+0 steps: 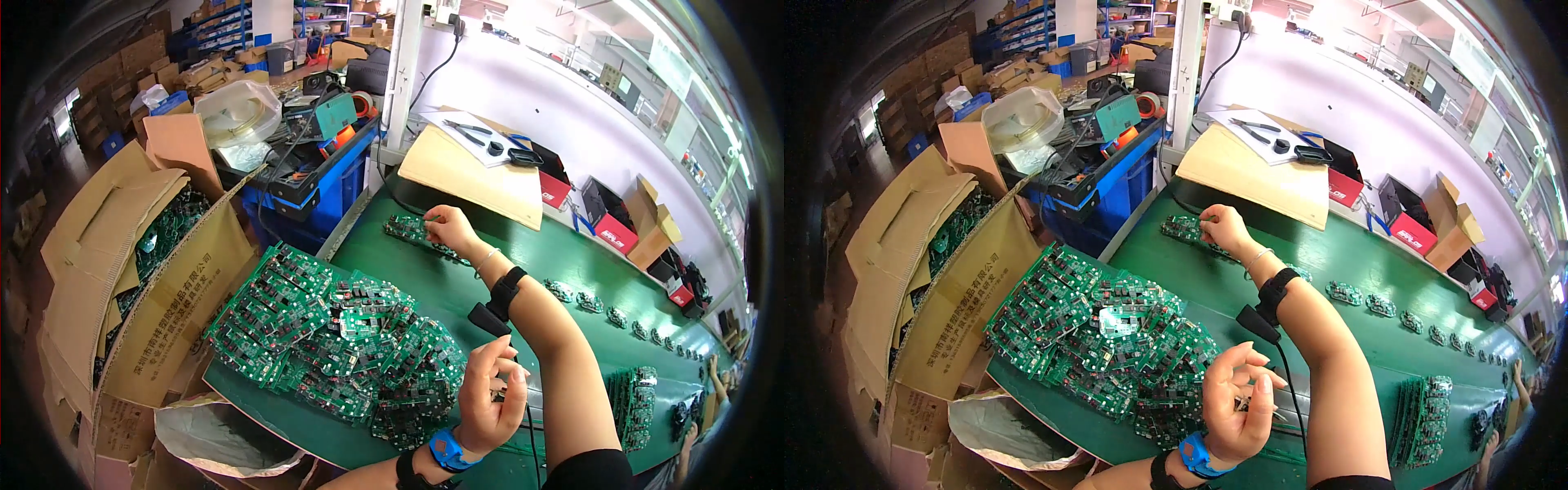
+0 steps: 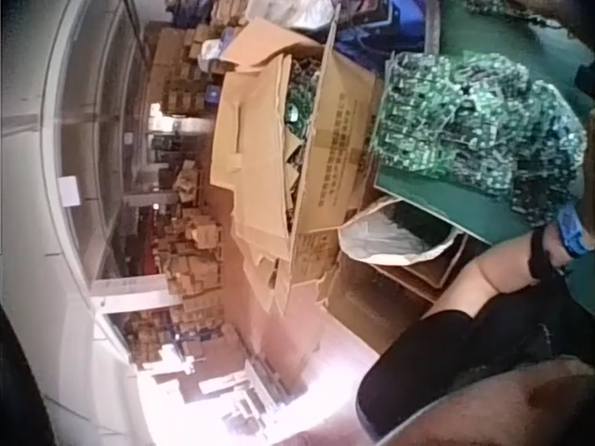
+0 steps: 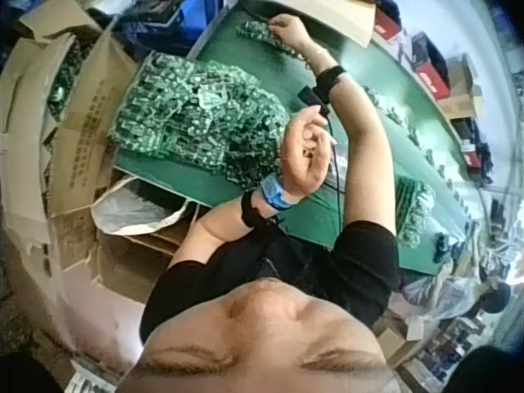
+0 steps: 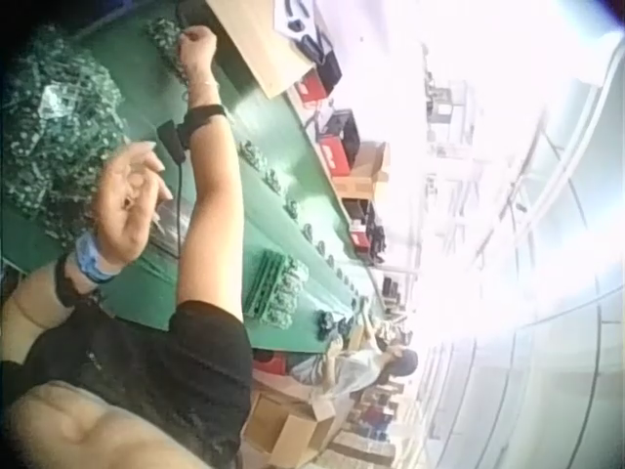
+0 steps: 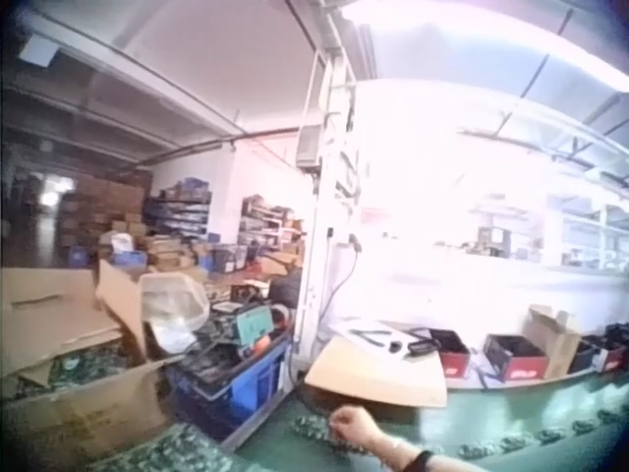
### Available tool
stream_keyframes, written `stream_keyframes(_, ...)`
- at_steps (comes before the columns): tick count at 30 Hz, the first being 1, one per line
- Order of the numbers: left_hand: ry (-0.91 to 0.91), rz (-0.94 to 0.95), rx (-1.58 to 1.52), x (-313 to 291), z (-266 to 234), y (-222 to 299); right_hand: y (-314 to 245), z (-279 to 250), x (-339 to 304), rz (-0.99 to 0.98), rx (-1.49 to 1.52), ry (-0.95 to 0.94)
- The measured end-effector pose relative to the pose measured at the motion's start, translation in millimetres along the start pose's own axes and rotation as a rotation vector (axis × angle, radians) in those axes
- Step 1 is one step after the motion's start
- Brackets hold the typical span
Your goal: Assembling and preparing electronic circuit boards on a production line, including trimming leads and organizing components.
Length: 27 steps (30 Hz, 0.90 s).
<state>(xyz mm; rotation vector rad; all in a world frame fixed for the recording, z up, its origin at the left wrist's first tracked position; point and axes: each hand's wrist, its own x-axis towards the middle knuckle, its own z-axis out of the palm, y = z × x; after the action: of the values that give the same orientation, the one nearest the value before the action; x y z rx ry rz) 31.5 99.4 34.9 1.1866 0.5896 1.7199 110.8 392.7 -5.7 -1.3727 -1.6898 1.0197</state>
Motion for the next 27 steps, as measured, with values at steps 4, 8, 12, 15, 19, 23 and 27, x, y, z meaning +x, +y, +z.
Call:
stream_keyframes(4,-0.015,0.023,0.056,3.8,-0.7,0.0,-6.4,-11.8,-11.4,-0.027,0.046,-0.021)
stream_keyframes(8,0.02,0.065,0.179,9.0,-2.1,2.7,-48.0,-46.6,-59.8,-0.08,-0.076,-0.13)
stream_keyframes(12,0.07,0.193,0.256,18.0,-1.7,2.7,-102.3,-90.6,-149.7,-0.164,-0.389,-0.262)
stream_keyframes(15,0.105,0.194,0.207,21.7,0.0,15.7,-125.1,-132.1,-229.7,-0.178,-0.689,-0.296)
stream_keyframes(19,0.222,0.274,0.177,29.2,-17.4,27.4,-147.9,-157.3,-336.6,0.11,-0.937,-0.063)
stream_keyframes(23,0.292,0.241,0.118,32.2,-23.2,43.8,-131.9,-183.7,-432.0,0.351,-1.066,0.124)
stream_keyframes(27,0.35,0.379,0.204,47.3,-35.6,62.5,-96.8,-213.0,-513.5,0.387,-0.893,0.396)
